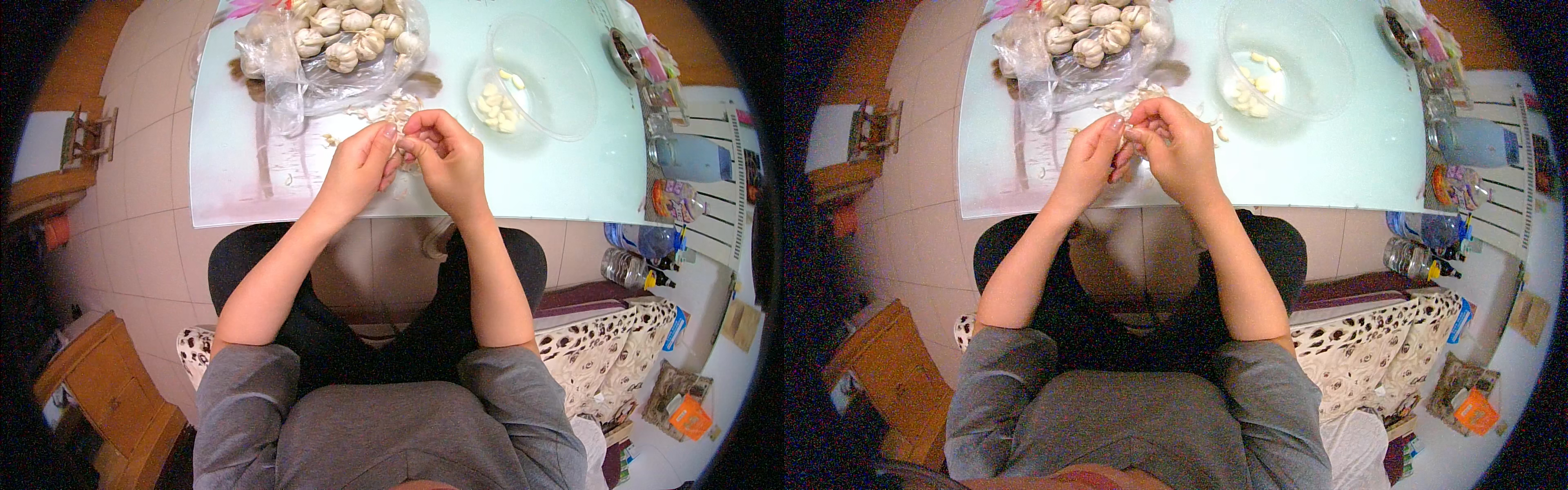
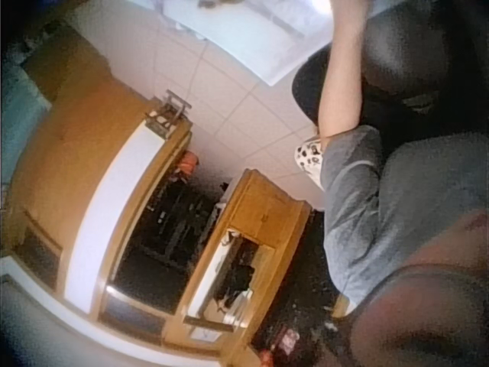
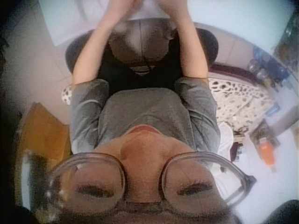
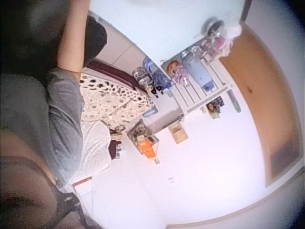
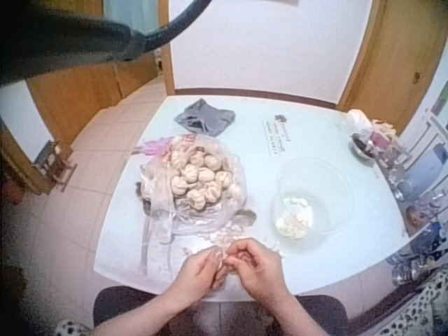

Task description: The person peels garlic by hand at a table, removing the skin from individual cloves and placing the peeled cloves into a clear bowl.

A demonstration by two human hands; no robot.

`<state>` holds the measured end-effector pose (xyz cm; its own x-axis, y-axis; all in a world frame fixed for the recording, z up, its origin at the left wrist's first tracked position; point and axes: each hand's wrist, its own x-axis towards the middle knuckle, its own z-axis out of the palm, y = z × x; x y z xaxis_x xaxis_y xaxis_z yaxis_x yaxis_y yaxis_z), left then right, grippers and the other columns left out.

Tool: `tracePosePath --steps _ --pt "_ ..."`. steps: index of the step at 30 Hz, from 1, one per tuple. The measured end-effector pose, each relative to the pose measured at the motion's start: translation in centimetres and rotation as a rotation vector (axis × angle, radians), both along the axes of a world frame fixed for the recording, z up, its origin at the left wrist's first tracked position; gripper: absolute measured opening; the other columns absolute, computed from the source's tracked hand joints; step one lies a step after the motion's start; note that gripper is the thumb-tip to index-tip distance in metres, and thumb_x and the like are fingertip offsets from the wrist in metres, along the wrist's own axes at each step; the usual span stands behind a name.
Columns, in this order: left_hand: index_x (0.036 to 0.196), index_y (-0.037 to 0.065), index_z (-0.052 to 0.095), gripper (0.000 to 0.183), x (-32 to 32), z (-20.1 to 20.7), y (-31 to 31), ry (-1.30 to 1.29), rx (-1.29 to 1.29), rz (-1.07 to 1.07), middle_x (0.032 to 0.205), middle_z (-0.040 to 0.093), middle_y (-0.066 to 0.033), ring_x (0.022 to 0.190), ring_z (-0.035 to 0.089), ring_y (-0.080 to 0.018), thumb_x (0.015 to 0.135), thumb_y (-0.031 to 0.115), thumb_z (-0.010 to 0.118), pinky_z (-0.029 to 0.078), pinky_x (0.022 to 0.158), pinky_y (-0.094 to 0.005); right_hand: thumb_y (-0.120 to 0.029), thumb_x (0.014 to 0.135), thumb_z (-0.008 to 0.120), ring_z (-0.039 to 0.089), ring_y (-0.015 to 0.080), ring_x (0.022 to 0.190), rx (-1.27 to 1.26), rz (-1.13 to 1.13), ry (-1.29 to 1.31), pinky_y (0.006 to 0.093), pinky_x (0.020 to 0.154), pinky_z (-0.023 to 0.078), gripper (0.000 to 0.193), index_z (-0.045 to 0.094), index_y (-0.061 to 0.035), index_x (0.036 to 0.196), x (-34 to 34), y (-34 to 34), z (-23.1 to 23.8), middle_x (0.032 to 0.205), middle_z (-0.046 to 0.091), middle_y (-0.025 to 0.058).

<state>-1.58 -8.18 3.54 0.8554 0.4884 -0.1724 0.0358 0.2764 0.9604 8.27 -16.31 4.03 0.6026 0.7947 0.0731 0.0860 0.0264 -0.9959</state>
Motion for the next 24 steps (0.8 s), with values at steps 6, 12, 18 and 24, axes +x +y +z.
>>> tracePosePath --steps 6,12,18,24 --pt "0.077 0.005 0.043 0.029 0.5 -0.4 -0.2 -0.014 0.036 0.041 0.055 0.037 0.0017 0.043 0.033 -0.0047 0.091 0.027 0.031 0.026 0.038 -0.0176 0.001 0.07 0.057 0.053 0.0124 0.057 0.025 -0.066 -0.264 0.0219 0.053 0.043 0.009 0.053 -0.0007 0.078 -0.2 0.0 -0.5 0.069 0.054 0.0064" --pt "0.075 0.005 0.044 0.031 0.6 -0.2 0.0 0.013 -0.025 0.184 0.055 0.041 0.0017 0.044 0.036 -0.0048 0.091 0.027 0.031 0.03 0.04 -0.0183 0.002 0.069 0.057 0.054 0.0154 0.059 0.092 -0.049 -0.389 0.0241 0.054 0.044 0.01 0.053 -0.0007 0.078 -0.3 0.0 0.1 0.072 0.054 0.0086" --pt "0.073 0.005 0.042 0.034 1.1 0.1 0.3 -0.014 -0.008 0.306 0.057 0.042 -0.0009 0.043 0.036 -0.0067 0.092 0.029 0.028 0.029 0.04 -0.019 0.005 0.07 0.055 0.054 0.0146 0.062 0.065 -0.023 -0.262 0.0228 0.057 0.044 0.011 0.053 0.0004 0.08 0.3 -0.1 -0.1 0.074 0.054 0.0085" --pt "0.075 0.007 0.04 0.033 1.3 0.3 1.6 -0.057 -0.025 0.321 0.059 0.043 -0.0002 0.045 0.038 -0.0056 0.092 0.031 0.027 0.031 0.04 -0.0177 0.006 0.071 0.054 0.054 0.0133 0.065 0.086 -0.098 -0.248 0.0221 0.057 0.044 0.011 0.057 0.0003 0.08 0.8 -0.1 0.0 0.076 0.054 0.008"
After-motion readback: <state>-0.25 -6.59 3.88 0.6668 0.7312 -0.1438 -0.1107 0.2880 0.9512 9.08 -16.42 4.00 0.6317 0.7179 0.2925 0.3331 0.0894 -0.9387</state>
